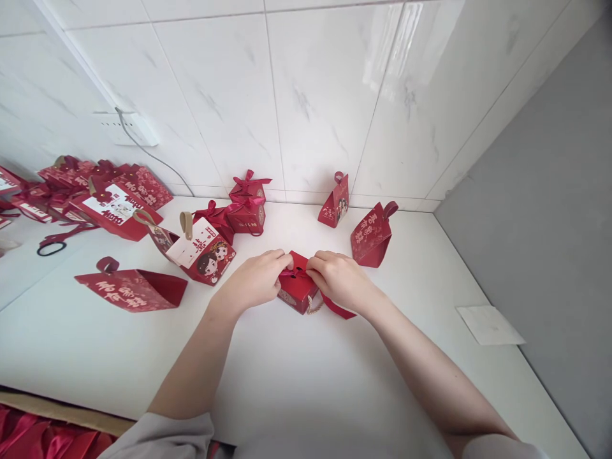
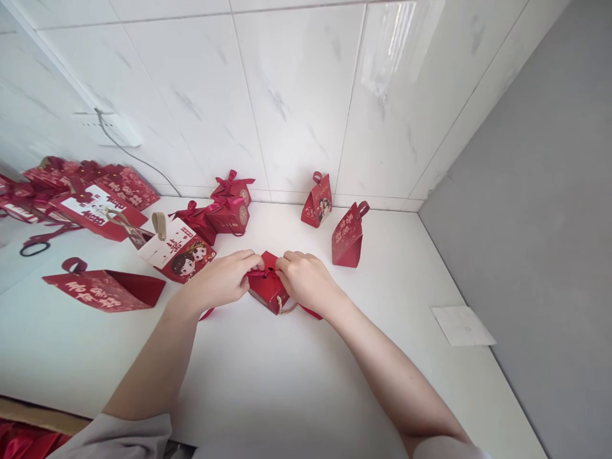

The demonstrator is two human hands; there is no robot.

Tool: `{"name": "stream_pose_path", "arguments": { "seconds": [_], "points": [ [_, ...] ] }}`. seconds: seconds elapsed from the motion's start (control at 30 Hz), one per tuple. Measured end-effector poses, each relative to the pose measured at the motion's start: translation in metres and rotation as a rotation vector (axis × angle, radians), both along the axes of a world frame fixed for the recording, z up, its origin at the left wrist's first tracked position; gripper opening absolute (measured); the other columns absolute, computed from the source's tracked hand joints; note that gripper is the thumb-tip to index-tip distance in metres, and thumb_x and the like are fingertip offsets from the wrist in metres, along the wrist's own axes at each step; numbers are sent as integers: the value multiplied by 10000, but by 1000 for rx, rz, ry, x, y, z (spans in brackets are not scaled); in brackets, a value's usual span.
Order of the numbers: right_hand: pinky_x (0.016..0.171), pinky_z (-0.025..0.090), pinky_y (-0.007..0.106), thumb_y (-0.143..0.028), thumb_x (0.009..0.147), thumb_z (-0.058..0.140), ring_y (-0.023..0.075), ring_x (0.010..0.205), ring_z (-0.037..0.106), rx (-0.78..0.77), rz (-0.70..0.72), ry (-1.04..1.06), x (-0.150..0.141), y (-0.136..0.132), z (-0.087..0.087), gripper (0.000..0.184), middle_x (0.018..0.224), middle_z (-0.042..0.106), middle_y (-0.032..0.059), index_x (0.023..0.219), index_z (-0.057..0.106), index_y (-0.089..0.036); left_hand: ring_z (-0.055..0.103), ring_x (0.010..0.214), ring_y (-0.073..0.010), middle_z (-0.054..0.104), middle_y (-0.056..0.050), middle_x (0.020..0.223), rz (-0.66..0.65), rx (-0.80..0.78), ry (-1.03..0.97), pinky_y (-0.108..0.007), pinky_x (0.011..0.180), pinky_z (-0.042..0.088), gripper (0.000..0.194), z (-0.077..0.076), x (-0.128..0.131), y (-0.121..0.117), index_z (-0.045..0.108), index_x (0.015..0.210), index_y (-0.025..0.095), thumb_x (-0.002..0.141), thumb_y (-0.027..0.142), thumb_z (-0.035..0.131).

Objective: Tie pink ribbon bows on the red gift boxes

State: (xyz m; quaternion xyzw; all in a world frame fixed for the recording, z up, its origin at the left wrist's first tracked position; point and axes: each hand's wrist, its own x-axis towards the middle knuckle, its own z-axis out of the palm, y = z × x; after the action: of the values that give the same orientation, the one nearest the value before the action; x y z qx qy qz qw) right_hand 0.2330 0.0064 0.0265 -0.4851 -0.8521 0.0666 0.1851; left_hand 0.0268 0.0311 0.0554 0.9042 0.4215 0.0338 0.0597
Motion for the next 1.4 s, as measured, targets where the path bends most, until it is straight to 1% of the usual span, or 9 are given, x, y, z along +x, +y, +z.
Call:
{"name": "stream_pose_path", "arguments": {
  "seconds": [0.17, 0.3, 0.4, 0.57, 0.77, 0.97, 1.13, 1.23, 1.4],
  "points": [
    [574, 364, 246, -226, 957, 416, 139, 679, 556, -217, -55, 258, 5, -1, 3, 165, 800, 623, 9, 839, 530, -205, 564, 704, -152, 630, -9, 871, -12, -44, -47, -283, 605, 368, 237, 3, 0, 5, 647, 862, 220, 870, 167, 416],
    [620, 432, 237, -194, 928, 395, 131, 696, 608, -509, -20, 510, 12, 6, 0, 132, 801, 636, 0, 914, 525, -217, 581, 741, -148, 648, -11, 897, 11, -248, -230, -268, 672, 411, 235, 6, -4, 12, 661, 859, 214, 903, 274, 438],
    [580, 436, 221, -192, 881, 444, 117, 661, 613, -692, 12, 603, 17, 11, -4, 116, 845, 644, -2, 948, 535, -215, 564, 708, -138, 638, -1, 844, 65, -408, -313, -249, 636, 413, 237, 5, -7, 18, 643, 841, 203, 901, 324, 448],
    [577, 400, 227, -252, 857, 500, 123, 681, 559, -633, -38, 546, 20, 16, -5, 113, 819, 645, -2, 885, 596, -202, 533, 711, -137, 617, 7, 820, 118, -506, -344, -247, 636, 398, 264, 1, -12, 22, 627, 823, 197, 887, 399, 468],
    [549, 345, 236, -417, 866, 531, 118, 616, 474, -549, -74, 509, 16, 16, -5, 249, 661, 557, -32, 774, 613, -201, 461, 646, -139, 535, 4, 710, 188, -546, -366, -253, 569, 349, 326, 2, -17, 24, 621, 779, 178, 860, 467, 492],
    [535, 323, 239, -421, 881, 496, 114, 591, 448, -555, -66, 467, 15, 19, -7, 306, 632, 534, -30, 690, 552, -188, 496, 679, -140, 571, 8, 757, 210, -695, -384, -243, 585, 353, 159, -2, -22, 28, 602, 825, 187, 811, 286, 478],
    [523, 340, 236, -414, 884, 487, 101, 542, 454, -639, -30, 485, 16, 19, -8, 303, 645, 589, -23, 690, 538, -187, 454, 570, -123, 512, 27, 623, 261, -726, -417, -235, 517, 317, 89, -13, -23, 32, 535, 724, 184, 696, 165, 453],
    [516, 355, 233, -424, 886, 485, 100, 537, 467, -713, -7, 510, 19, 20, -9, 316, 664, 621, -12, 691, 554, -185, 430, 535, -112, 521, 18, 617, 268, -722, -398, -235, 496, 302, 107, -12, -24, 32, 565, 716, 174, 750, 227, 479],
    [539, 390, 230, -452, 892, 490, 108, 574, 523, -820, 50, 546, 29, 26, -12, 333, 740, 663, 14, 746, 605, -176, 503, 578, -122, 592, -4, 657, 197, -863, -415, -248, 575, 395, 287, -8, -31, 35, 652, 829, 159, 772, 439, 622]
  ]
}}
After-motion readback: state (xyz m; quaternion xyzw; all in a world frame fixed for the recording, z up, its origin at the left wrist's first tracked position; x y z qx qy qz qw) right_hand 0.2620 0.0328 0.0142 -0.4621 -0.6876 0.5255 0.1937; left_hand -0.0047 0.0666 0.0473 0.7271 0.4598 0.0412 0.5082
